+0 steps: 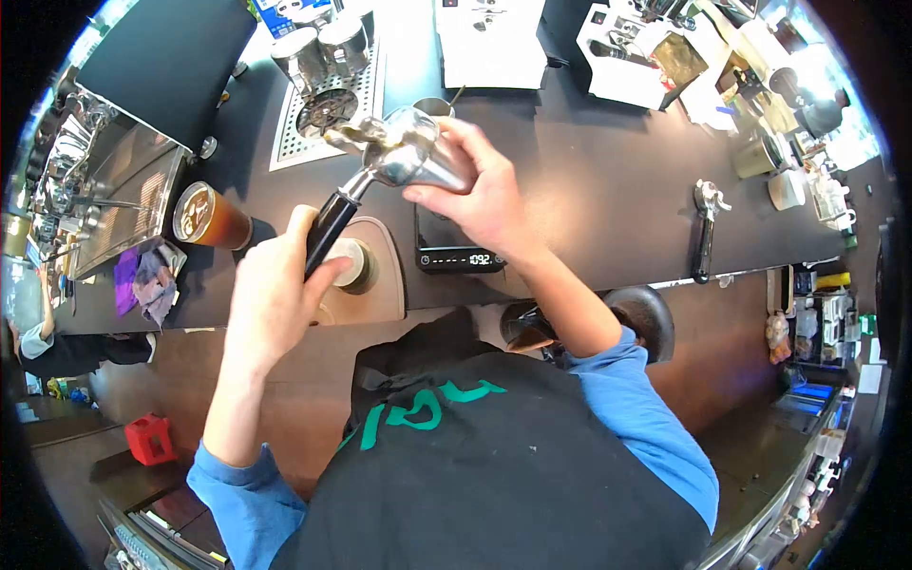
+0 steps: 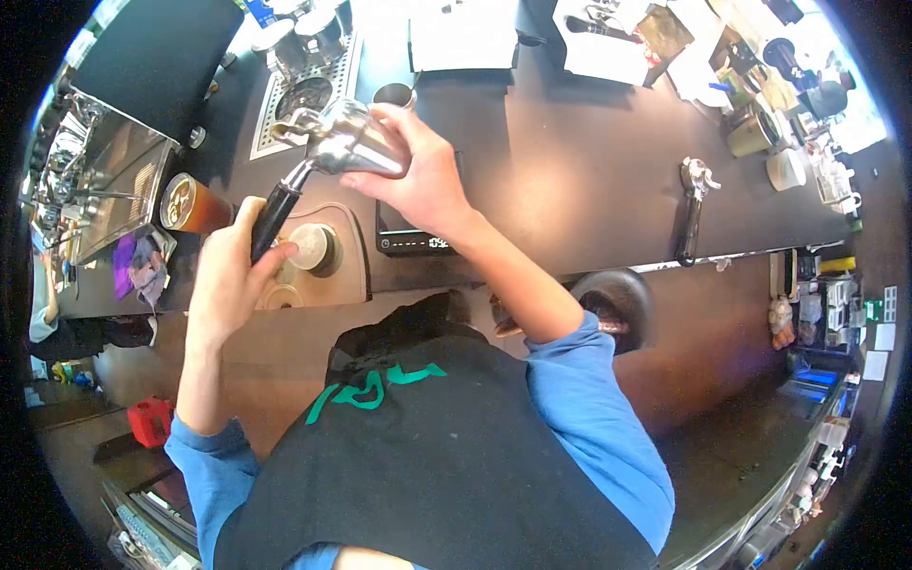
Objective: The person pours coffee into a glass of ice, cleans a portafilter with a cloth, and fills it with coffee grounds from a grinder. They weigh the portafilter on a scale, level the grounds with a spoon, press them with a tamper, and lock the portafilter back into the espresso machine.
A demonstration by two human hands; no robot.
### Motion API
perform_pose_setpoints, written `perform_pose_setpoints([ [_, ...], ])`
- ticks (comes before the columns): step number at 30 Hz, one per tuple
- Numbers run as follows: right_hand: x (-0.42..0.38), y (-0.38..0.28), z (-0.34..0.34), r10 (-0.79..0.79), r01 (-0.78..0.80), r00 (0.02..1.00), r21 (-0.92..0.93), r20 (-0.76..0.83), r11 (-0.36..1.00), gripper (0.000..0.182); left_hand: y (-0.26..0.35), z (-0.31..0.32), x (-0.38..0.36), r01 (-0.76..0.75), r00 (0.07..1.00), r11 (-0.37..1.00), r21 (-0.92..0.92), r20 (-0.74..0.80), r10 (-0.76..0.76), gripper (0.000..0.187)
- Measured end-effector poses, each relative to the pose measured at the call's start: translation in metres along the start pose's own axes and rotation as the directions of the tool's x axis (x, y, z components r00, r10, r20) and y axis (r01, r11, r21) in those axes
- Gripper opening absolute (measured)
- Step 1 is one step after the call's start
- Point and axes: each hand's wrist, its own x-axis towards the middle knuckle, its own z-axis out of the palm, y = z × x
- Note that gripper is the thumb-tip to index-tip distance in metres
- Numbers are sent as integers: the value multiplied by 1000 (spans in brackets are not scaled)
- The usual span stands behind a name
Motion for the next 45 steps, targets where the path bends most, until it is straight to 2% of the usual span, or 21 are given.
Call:
perform_pose_setpoints([
  [2, 9, -28, -2, -45, 47, 999, -62, 24, 997, 54, -9, 11, -11, 212, 975, 858, -467, 161, -153, 31],
  [3, 15, -42, -4, -46, 47, 999, -72, 22, 996, 54, 6, 1, -15, 394, 919, 629, -670, 300, -256, 26],
  [5, 31, -70, -5, -79, 235, 935, -437, 346, 868, 50, 2, 17, -30, 420, 906, 313, -852, 373, -199, 24],
  [6, 39, -82, -1, -68, 233, 934, -453, 351, 861, 50, 4, 22, -38, 433, 898, 149, -889, 410, -158, 25],
  [8, 53, -102, 14, 76, 392, 793, -601, 605, 696, 46, 5, 33, -54, 476, 867, -50, -878, 478, -142, 26],
  [10, 58, -124, 38, 176, 397, 738, -630, 651, 667, 44, 5, 42, -71, 437, 880, -284, -854, 470, -60, 26],
  [12, 63, -142, 67, 372, 559, 545, -657, 751, 506, 35, 3, 50, -88, 457, 869, -423, -782, 494, 26, 24],
  [17, 67, -142, 113, 669, 561, 376, -732, 641, 386, 37, -1, 73, -99, 457, 869, -698, -551, 446, 216, 20],
  [21, 67, -146, 124, 695, 587, 345, -723, 631, 364, 38, -1, 78, -103, 470, 865, -718, -513, 428, 261, 19],
  [23, 70, -160, 124, 830, 530, 291, -803, 476, 274, 39, -1, 77, -106, 470, 868, -712, -522, 421, 264, 19],
  [30, 75, -194, 101, 749, 486, 438, -832, 497, 268, 41, 12, 73, -105, 468, 874, -665, -582, 418, 249, 21],
  [32, 87, -215, 84, 741, 529, 357, -777, 569, 342, 30, 18, 71, -102, 482, 866, -643, -595, 434, 247, 22],
  [33, 80, -226, 87, 765, 456, 481, -868, 428, 199, 32, 21, 70, -101, 482, 867, -636, -602, 431, 249, 22],
  [34, 89, -234, 72, 763, 445, 488, -873, 424, 201, 32, 25, 69, -100, 482, 868, -631, -608, 429, 251, 22],
  [36, 109, -249, 25, 725, 302, 294, -780, 623, 548, 32, 31, 69, -99, 488, 866, -628, -606, 423, 265, 21],
  [38, 101, -257, -12, 637, 149, 540, -807, 551, 572, 34, 35, 68, -100, 479, 872, -634, -608, 414, 262, 21],
  [39, 91, -219, -61, 497, -43, 823, -842, 276, 538, 38, 37, 67, -103, 481, 869, -648, -590, 418, 265, 21],
  [40, 77, -166, -108, 310, -237, 948, -800, -67, 551, 42, 39, 67, -106, 480, 867, -667, -570, 422, 264, 21],
  [42, 44, -133, -128, 246, -191, 969, -576, 17, 795, 45, 41, 64, -113, 448, 879, -692, -566, 422, 224, 21],
  [43, 4, -59, -161, 306, -275, 952, -398, 13, 875, 54, 47, 63, -120, 437, 869, -728, -528, 458, 189, 20],
  [45, -37, -1, -172, 378, -372, 925, -283, -35, 884, 54, 51, 60, -128, 442, 844, -762, -474, 508, 173, 19],
])
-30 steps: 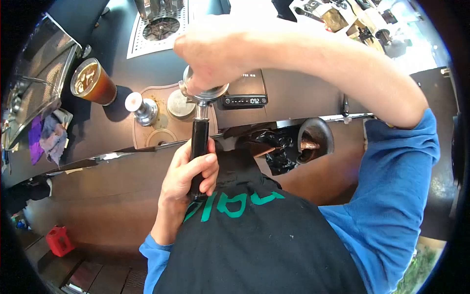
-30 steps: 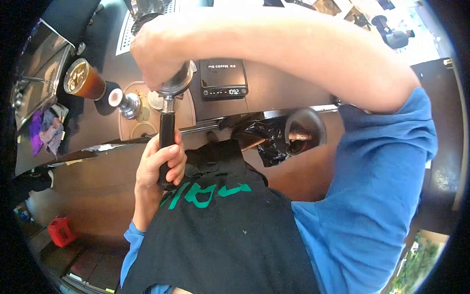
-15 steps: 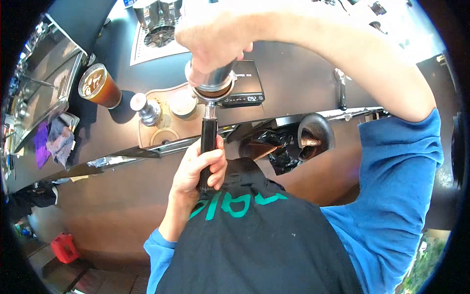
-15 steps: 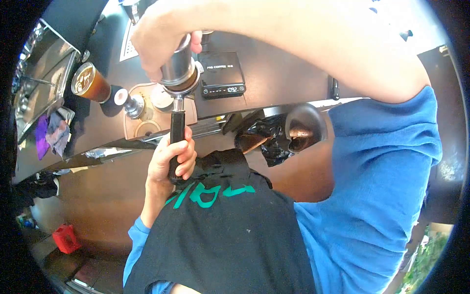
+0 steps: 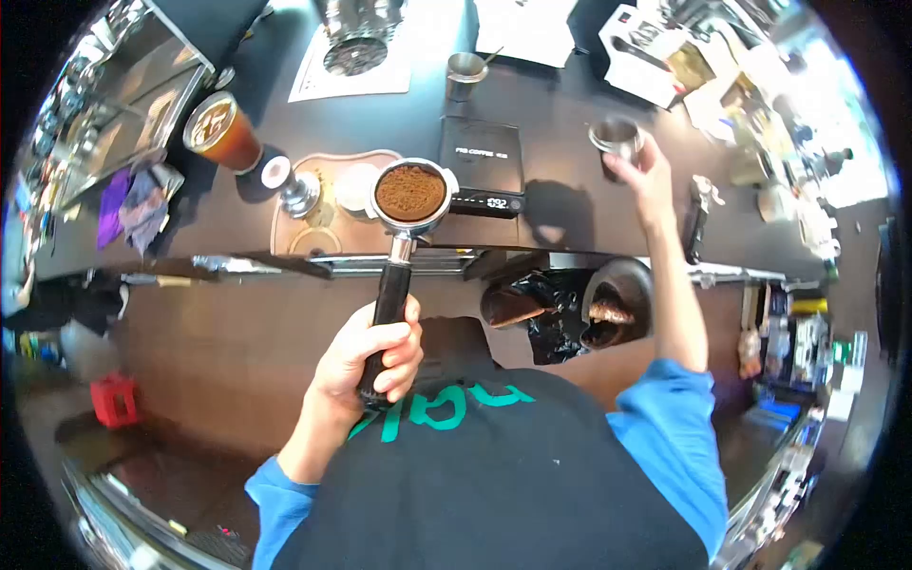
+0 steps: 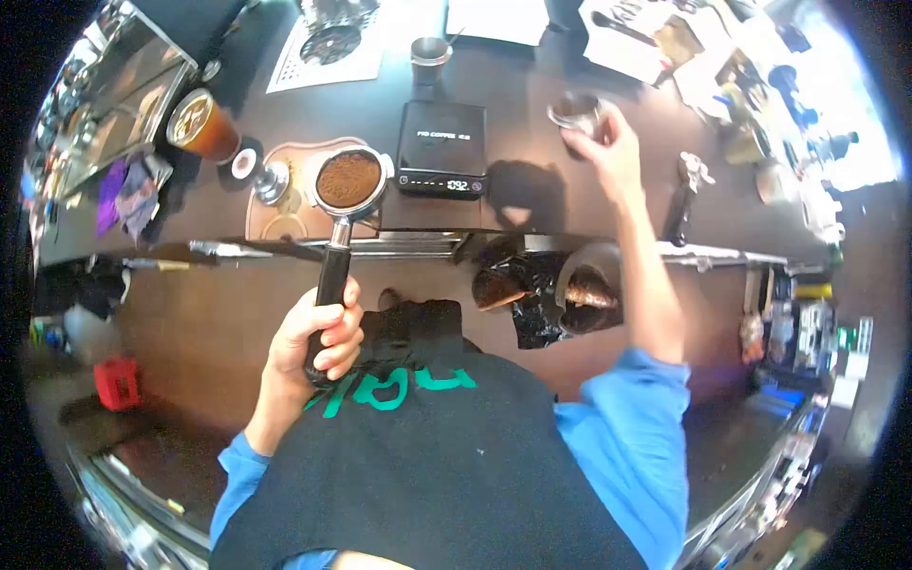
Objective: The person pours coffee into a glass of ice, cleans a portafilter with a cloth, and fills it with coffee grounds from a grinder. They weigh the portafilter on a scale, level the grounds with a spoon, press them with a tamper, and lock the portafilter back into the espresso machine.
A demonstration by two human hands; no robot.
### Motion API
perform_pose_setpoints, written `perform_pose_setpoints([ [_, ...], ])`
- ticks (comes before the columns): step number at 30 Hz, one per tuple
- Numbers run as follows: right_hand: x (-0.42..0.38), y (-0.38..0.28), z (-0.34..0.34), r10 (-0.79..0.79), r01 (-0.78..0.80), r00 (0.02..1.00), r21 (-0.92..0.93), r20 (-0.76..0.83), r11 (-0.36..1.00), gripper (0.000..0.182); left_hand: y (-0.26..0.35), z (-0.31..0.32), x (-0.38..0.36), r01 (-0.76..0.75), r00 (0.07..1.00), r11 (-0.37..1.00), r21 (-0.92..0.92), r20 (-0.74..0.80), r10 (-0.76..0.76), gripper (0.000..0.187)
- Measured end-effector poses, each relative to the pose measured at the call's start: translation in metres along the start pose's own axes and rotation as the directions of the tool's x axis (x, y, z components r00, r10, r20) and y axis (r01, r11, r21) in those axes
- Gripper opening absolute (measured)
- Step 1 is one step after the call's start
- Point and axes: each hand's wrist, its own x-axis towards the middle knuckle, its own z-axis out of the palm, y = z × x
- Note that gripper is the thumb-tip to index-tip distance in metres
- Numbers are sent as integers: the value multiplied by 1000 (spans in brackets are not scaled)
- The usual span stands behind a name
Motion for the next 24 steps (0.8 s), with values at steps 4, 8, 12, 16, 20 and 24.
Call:
perform_pose_setpoints([
  [4, -19, 80, 28, -36, 75, 968, 151, -247, 986, 52, -14, 7, -9, -12, 992, 1000, -1, -126, 12, 20],
  [8, -28, 82, 30, -14, 41, 966, 98, -257, 994, 59, -25, 9, -11, -1, 992, 1000, -16, -130, -1, 20],
  [12, -59, 34, 18, -320, 169, 861, -371, -394, 913, 83, -23, 9, -10, -5, 995, 1000, 11, -95, 6, 20],
  [16, -91, -83, 91, -514, 486, 856, -409, 45, 773, 100, -24, 3, -9, 49, 995, 998, 29, -85, -47, 20],
  [20, -105, -109, 168, -472, 508, 861, -259, 190, 822, 119, -22, -3, -24, 83, 992, 992, 93, -99, -74, 21],
  [24, -105, -122, 197, -416, 466, 879, -234, 233, 853, 113, -16, -11, -43, 75, 991, 983, 170, -120, -55, 21],
])
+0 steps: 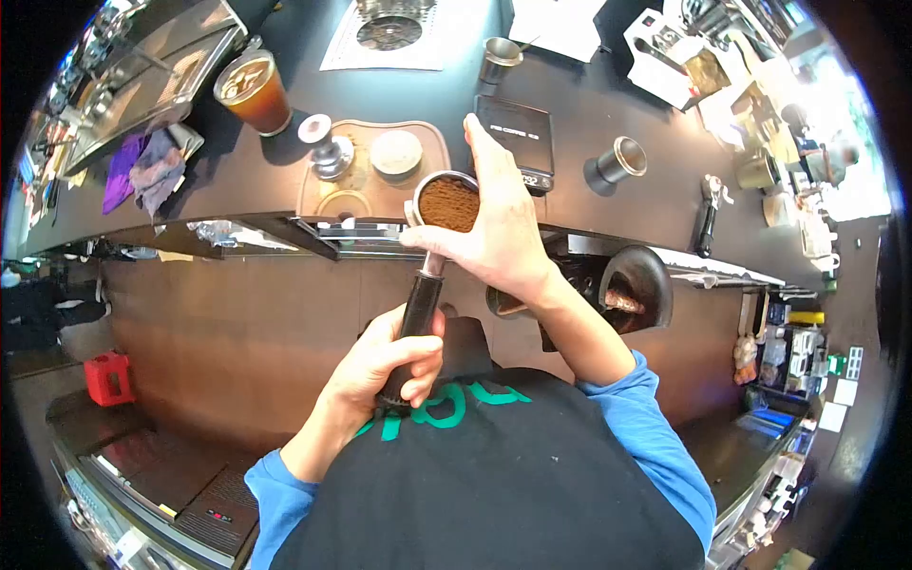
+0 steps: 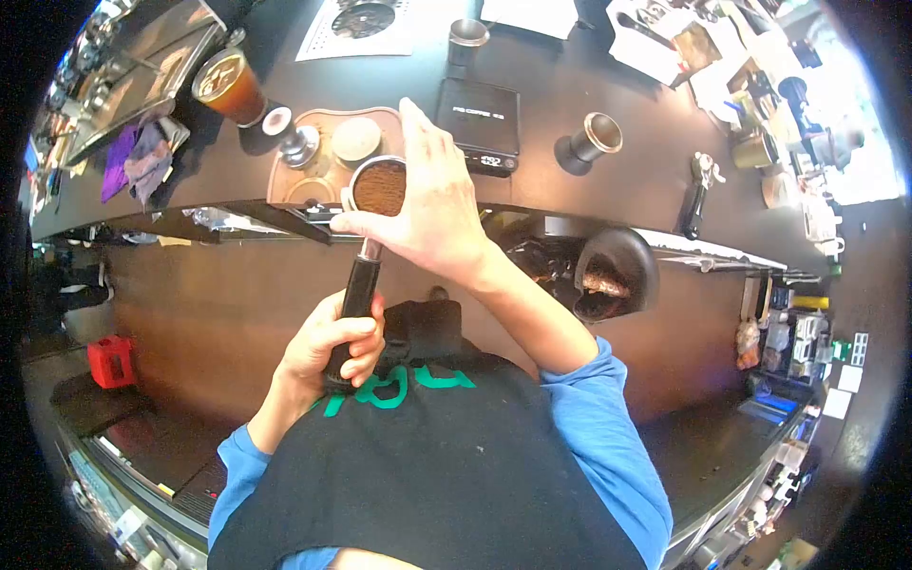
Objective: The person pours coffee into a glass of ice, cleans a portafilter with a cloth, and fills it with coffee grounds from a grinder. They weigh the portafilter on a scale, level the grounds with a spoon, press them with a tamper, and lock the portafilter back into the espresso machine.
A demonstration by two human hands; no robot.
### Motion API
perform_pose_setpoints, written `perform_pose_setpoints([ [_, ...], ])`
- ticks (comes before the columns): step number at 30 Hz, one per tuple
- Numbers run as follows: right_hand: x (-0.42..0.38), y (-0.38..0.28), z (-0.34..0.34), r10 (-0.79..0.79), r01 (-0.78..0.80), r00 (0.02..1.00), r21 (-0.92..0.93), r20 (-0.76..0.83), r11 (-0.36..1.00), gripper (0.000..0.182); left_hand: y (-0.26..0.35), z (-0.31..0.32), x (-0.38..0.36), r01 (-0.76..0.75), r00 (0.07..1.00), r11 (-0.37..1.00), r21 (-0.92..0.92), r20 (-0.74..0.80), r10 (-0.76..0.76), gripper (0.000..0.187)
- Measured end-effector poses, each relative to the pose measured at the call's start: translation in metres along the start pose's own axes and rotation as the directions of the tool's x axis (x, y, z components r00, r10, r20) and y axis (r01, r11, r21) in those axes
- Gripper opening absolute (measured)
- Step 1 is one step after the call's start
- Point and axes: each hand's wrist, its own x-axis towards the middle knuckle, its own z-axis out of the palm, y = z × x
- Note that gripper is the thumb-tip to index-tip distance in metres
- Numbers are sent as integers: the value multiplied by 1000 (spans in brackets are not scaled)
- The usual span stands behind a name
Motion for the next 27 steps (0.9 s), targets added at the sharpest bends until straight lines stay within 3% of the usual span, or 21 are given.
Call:
perform_pose_setpoints([
  [12, 34, -9, 36, 103, -116, 987, 94, 125, 989, 94, 8, -26, -28, -38, 999, 999, 5, 10, 38, 20],
  [15, 42, -8, 39, 169, -210, 961, 178, 220, 961, 90, 7, -30, -31, -36, 999, 999, 12, 23, 36, 20],
  [18, 49, 6, 46, 153, -262, 944, 380, 293, 887, 79, 7, -31, -34, -35, 999, 999, 2, 39, 34, 19],
  [19, 46, 6, 43, 152, -262, 943, 380, 295, 887, 79, 7, -32, -35, -36, 999, 999, 0, 37, 36, 19],
  [21, 39, -7, 28, 113, -221, 969, 567, 220, 794, 74, 7, -34, -37, -35, 998, 998, -48, 52, 37, 19],
  [23, 25, -7, 15, 68, -161, 980, 548, 187, 821, 75, 7, -36, -38, -51, 997, 996, -78, 57, 55, 19],
  [24, 16, -3, 10, -45, -14, 984, 325, 174, 946, 78, 7, -37, -38, -60, 996, 993, -104, 66, 67, 19],
  [25, 8, -3, 8, -157, 144, 970, 79, 187, 986, 80, 8, -37, -38, -68, 995, 992, -106, 63, 75, 19],
  [27, -3, -15, 8, -176, 178, 960, 9, 219, 984, 92, 8, -37, -37, -82, 994, 989, -124, 57, 89, 19],
])
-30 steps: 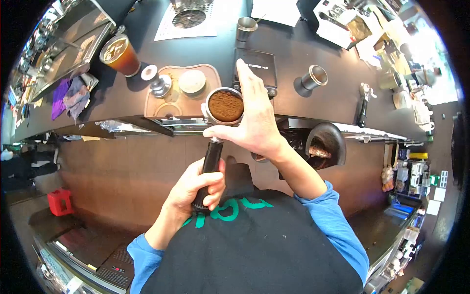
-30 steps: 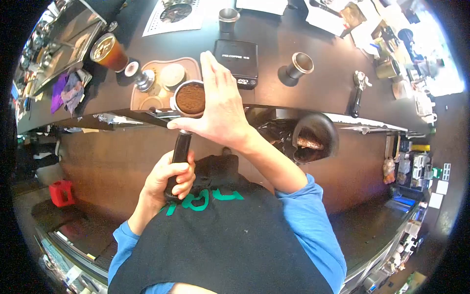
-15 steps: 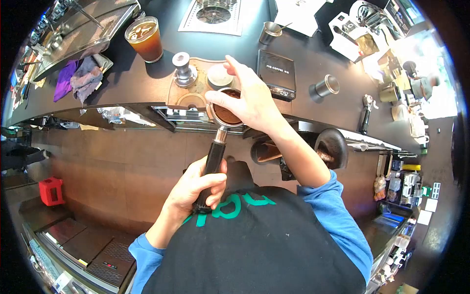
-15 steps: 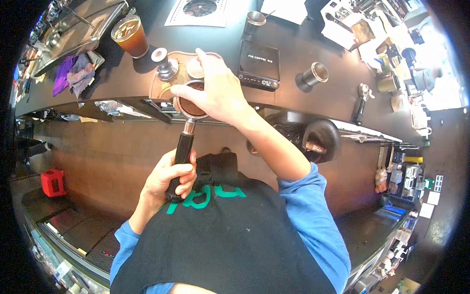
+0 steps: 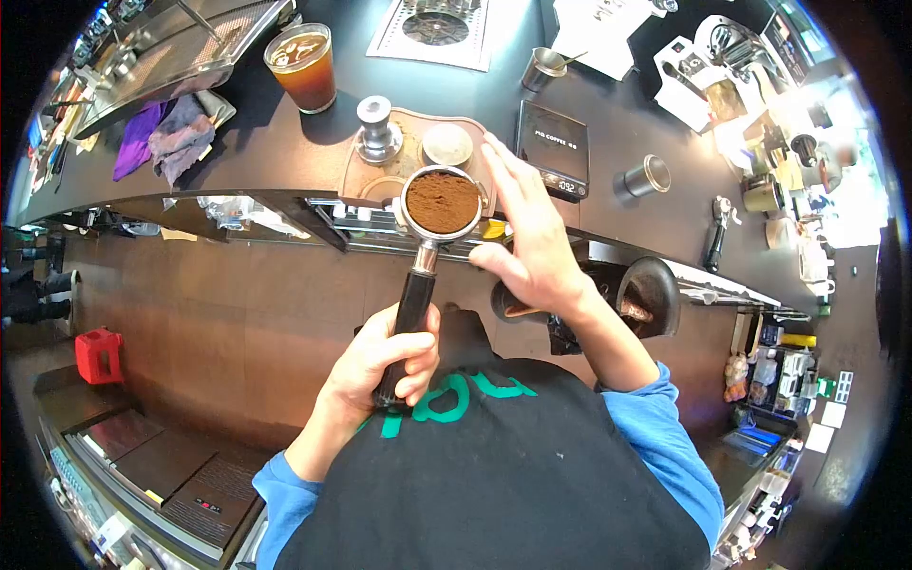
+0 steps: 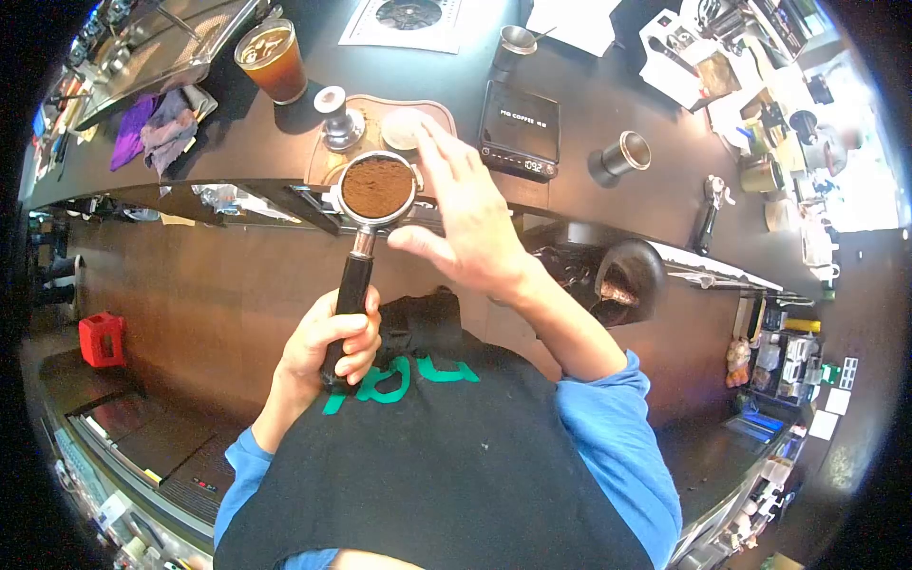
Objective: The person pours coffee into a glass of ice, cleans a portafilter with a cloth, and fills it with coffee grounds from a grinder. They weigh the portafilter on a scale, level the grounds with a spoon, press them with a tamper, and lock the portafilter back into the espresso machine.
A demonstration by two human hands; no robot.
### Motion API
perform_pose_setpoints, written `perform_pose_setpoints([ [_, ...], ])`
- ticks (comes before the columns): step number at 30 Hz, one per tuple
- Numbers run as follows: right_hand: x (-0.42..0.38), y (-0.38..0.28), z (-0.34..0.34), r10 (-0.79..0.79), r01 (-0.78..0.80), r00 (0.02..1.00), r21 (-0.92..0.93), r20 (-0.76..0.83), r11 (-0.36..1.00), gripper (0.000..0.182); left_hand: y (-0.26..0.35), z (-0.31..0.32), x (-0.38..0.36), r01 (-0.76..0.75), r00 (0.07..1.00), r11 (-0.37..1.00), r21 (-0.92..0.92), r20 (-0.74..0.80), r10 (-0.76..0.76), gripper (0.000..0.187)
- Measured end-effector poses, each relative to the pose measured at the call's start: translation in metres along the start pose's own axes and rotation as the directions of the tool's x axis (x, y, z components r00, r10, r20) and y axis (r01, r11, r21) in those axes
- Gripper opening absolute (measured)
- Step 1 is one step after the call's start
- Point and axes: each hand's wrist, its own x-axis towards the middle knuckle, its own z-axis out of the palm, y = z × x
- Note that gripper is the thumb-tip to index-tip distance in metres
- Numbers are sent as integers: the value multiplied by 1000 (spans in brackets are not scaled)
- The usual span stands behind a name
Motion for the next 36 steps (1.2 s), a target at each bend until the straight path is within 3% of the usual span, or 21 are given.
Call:
perform_pose_setpoints([
  [13, 12, -31, 9, -62, 70, 997, -160, 56, 985, 94, -6, 3, -4, 15, 1000, 999, 47, -18, -15, 20],
  [16, 14, -34, 11, -99, 132, 983, -225, 153, 965, 95, -7, 1, -6, -5, 999, 999, 49, -42, 7, 20],
  [19, 20, -31, 12, -133, 152, 985, -186, 113, 971, 95, -6, -2, -9, -3, 1000, 1000, 31, -30, 4, 20],
  [22, 38, 3, 8, -164, 147, 985, -223, -56, 964, 85, -9, -15, -7, -17, 999, 1000, 3, -40, 17, 21],
  [25, 64, 59, 24, -44, 20, 996, -305, -74, 952, 80, -11, -50, 9, -80, 997, 996, 29, 25, 80, 26],
  [27, 67, 81, 43, -10, 107, 980, -492, 197, 864, 74, -11, -70, 22, -86, 996, 989, 123, -18, 89, 30],
  [28, 70, 87, 47, -10, 109, 980, -497, 198, 861, 74, -10, -78, 29, -77, 996, 985, 154, -41, 84, 30],
  [30, 72, 93, 54, 32, 125, 926, -384, 377, 915, 69, -11, -89, 36, -79, 996, 988, 131, -30, 84, 29],
  [32, 74, 97, 56, 19, 121, 938, -377, 345, 918, 65, -9, -96, 38, -83, 996, 991, 109, -19, 85, 29],
  [34, 74, 98, 53, 96, -17, 950, -258, 296, 966, 63, -8, -100, 37, -68, 998, 989, 132, 4, 68, 29],
  [36, 72, 79, 43, 130, -63, 959, -258, 252, 964, 61, -5, -105, 37, -65, 998, 990, 125, 19, 63, 29],
])
